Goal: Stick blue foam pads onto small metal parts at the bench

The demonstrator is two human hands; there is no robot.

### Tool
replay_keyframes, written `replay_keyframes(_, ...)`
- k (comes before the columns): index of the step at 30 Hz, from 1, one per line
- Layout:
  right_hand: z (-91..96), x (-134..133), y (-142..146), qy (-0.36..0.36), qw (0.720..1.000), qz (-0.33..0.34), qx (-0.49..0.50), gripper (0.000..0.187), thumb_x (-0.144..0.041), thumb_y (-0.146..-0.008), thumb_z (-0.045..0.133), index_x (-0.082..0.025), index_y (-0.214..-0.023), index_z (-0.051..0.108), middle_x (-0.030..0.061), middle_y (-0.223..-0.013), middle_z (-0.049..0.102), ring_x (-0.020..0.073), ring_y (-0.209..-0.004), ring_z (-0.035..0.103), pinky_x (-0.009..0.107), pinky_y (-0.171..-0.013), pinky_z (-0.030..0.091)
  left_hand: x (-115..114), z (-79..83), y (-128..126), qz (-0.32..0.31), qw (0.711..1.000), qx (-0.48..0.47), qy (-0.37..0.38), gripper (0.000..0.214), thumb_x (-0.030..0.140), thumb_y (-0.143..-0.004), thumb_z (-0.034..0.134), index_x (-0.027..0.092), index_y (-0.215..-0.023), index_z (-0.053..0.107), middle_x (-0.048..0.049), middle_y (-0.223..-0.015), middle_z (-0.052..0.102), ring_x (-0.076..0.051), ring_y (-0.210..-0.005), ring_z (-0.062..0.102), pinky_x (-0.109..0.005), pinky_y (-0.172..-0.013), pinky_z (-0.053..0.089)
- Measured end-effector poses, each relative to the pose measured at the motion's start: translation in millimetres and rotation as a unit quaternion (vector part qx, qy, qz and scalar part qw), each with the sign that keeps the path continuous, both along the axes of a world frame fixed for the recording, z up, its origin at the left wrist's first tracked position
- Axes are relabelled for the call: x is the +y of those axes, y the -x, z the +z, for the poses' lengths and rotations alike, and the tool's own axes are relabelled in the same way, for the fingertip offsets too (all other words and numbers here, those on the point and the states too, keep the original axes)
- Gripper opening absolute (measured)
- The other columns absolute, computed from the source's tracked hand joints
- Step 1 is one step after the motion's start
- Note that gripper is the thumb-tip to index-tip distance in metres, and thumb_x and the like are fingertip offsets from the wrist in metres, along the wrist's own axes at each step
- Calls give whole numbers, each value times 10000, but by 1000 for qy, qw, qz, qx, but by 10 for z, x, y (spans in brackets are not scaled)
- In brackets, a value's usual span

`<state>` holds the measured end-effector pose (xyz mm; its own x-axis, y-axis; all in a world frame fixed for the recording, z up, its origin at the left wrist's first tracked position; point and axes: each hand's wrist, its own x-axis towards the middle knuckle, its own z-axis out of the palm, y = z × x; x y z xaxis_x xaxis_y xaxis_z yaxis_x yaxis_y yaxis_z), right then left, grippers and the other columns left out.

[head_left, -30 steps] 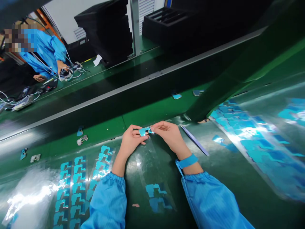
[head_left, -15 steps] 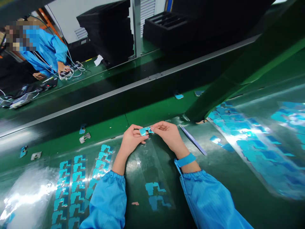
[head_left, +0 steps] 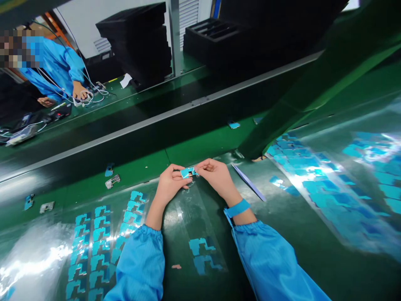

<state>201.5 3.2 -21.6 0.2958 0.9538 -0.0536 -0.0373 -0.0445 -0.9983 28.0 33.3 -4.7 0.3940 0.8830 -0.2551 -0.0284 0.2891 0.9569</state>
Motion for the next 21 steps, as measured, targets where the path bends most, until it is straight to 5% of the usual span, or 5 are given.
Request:
replay_keyframes(6, -34, -3, 69, -12, 998, -26, -57, 269, -356, -692, 770, -187, -837, 618, -38, -623, 529, 139, -570, 514, 272, -562, 435, -1, 18, 5, -4, 1000, 13, -6, 502, 235, -601, 883, 141, -967, 553, -69, -818, 732, -165, -673, 700, -243, -593, 595)
replay_keyframes(13, -75, 14, 116, -28, 995, -8, -92, 368, -403, -723, 748, -195, -998, 621, 59, -985, 643, 170, -716, 616, 312, -657, 517, -25, 44, 9, -38, 998, 24, -42, 525, 254, -626, 871, 148, -1031, 555, -69, -886, 721, -171, -739, 712, -252, -669, 594)
replay_keyframes(17, -68, 29, 134, -45, 996, 14, -78, 428, -481, -787, 673, -181, -1075, 574, 61, -964, 664, 184, -787, 658, 300, -698, 538, -23, -10, -18, -16, 998, 15, -62, 446, 427, -748, 779, 144, -1003, 549, -50, -751, 690, -185, -641, 697, -223, -502, 543)
replay_keyframes(21, -11, -26, 210, -37, 992, 45, -112, 450, -511, -922, 513, -168, -1211, 550, 4, -729, 644, 171, -599, 628, 287, -606, 510, -30, -113, -49, 45, 995, 4, -85, 390, 462, -785, 732, 152, -933, 549, 2, -626, 625, -142, -504, 619, -185, -407, 453)
